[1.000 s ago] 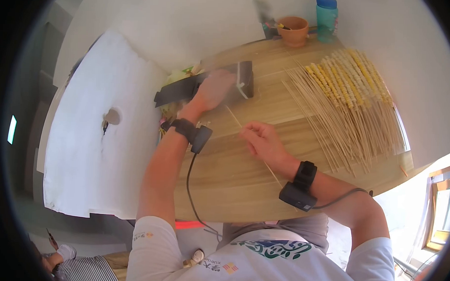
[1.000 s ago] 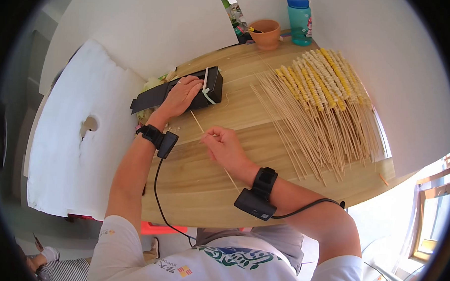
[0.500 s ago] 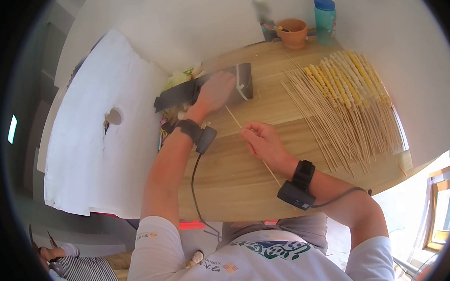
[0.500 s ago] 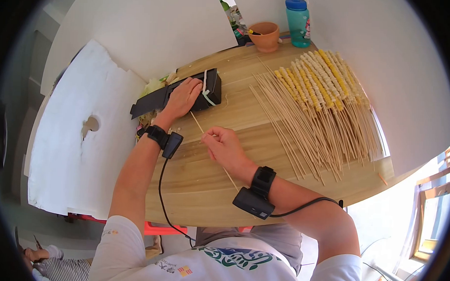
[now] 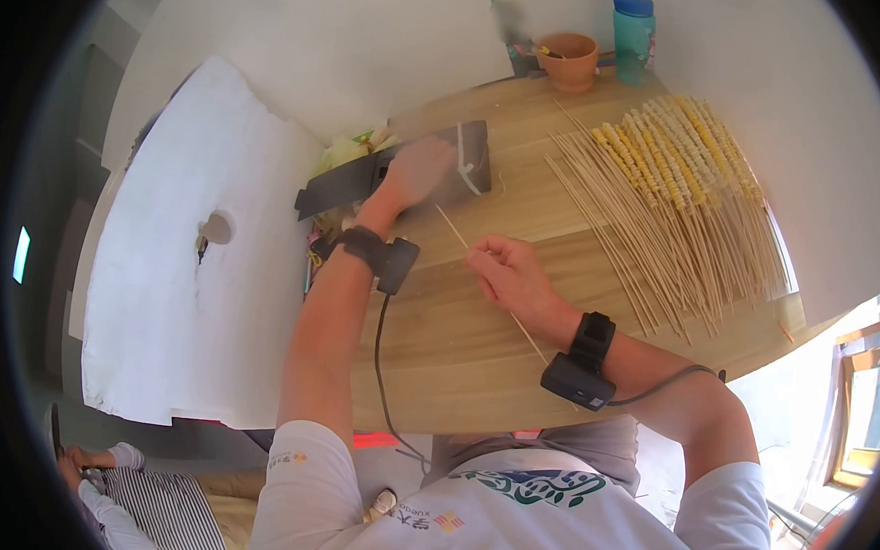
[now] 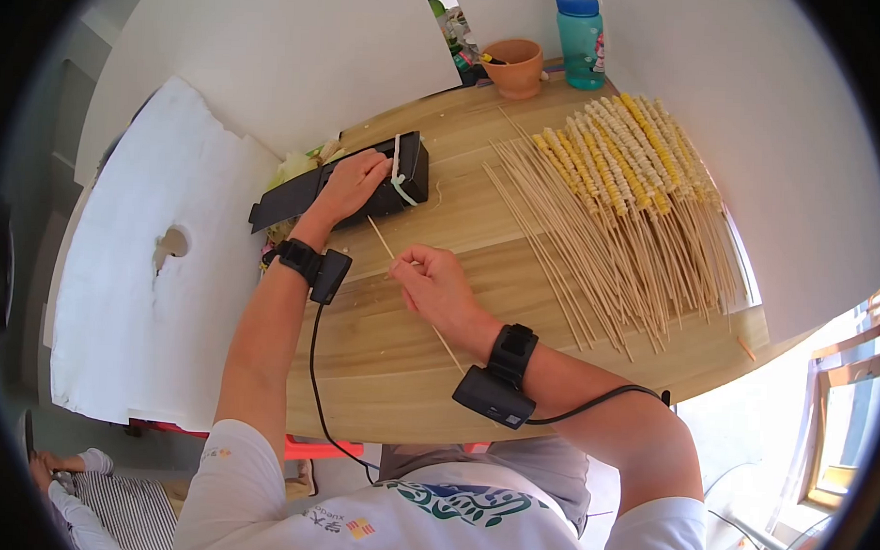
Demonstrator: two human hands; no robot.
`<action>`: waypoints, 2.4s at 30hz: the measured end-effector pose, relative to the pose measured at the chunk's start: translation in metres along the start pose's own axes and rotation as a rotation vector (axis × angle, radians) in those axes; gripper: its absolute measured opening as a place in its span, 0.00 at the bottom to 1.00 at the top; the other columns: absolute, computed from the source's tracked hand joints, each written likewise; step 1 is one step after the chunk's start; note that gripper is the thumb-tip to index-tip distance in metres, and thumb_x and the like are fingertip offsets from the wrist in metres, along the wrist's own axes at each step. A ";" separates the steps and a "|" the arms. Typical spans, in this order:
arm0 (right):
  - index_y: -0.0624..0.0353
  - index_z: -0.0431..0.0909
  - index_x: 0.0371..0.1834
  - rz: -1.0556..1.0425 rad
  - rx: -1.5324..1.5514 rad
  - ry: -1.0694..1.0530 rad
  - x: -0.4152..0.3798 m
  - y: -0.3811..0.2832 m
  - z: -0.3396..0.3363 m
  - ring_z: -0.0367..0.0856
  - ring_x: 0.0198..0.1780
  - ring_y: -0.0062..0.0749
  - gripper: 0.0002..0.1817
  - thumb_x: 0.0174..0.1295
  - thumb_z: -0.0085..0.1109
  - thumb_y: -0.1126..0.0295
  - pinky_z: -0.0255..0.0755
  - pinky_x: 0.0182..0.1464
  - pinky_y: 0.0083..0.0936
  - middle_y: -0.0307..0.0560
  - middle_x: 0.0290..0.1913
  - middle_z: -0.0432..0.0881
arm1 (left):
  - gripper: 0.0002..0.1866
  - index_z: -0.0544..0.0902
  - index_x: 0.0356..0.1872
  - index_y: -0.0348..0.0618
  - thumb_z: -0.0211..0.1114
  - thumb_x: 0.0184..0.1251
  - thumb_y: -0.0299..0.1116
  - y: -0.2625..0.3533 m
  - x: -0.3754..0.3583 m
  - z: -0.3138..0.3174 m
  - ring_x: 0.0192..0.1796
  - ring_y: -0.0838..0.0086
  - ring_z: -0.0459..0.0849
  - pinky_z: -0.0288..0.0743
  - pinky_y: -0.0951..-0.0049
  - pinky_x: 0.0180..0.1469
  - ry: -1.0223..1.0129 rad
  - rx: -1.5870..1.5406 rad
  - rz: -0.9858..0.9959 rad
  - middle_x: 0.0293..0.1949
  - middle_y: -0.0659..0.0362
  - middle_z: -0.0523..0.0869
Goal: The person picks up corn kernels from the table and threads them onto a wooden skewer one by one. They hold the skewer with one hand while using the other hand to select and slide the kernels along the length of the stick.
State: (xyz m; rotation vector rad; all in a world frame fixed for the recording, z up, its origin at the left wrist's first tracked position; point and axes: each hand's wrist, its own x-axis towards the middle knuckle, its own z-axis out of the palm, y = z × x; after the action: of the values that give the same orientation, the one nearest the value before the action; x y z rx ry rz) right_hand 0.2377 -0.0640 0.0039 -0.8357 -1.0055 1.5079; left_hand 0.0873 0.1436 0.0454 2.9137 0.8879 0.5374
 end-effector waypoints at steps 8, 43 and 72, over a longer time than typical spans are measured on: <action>0.58 0.77 0.37 0.004 -0.010 0.009 0.002 0.002 0.001 0.62 0.16 0.12 0.10 0.70 0.54 0.63 0.53 0.18 0.14 0.31 0.16 0.68 | 0.22 0.77 0.26 0.33 0.57 0.72 0.43 -0.003 0.006 0.006 0.22 0.66 0.66 0.65 0.65 0.28 0.020 -0.174 -0.238 0.18 0.52 0.73; 0.65 0.74 0.42 -0.097 -0.599 0.066 0.003 -0.003 -0.003 0.70 0.19 0.14 0.08 0.69 0.51 0.70 0.62 0.23 0.19 0.36 0.17 0.75 | 0.18 0.82 0.28 0.34 0.58 0.73 0.40 0.064 -0.135 0.014 0.25 0.75 0.75 0.68 0.73 0.30 0.175 -0.449 -0.445 0.21 0.57 0.80; 0.65 0.77 0.36 -0.088 -0.632 0.011 -0.001 0.001 0.005 0.71 0.19 0.14 0.08 0.67 0.56 0.70 0.62 0.21 0.17 0.36 0.18 0.75 | 0.10 0.82 0.46 0.38 0.56 0.74 0.31 0.047 -0.144 0.008 0.33 0.84 0.82 0.72 0.84 0.31 0.371 -0.843 -0.361 0.35 0.59 0.87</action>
State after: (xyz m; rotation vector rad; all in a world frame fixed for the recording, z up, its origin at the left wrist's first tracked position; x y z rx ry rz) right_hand 0.2326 -0.0660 0.0048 -1.2139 -1.5223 1.1100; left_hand 0.0032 0.0258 -0.0001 1.8843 0.8922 1.1031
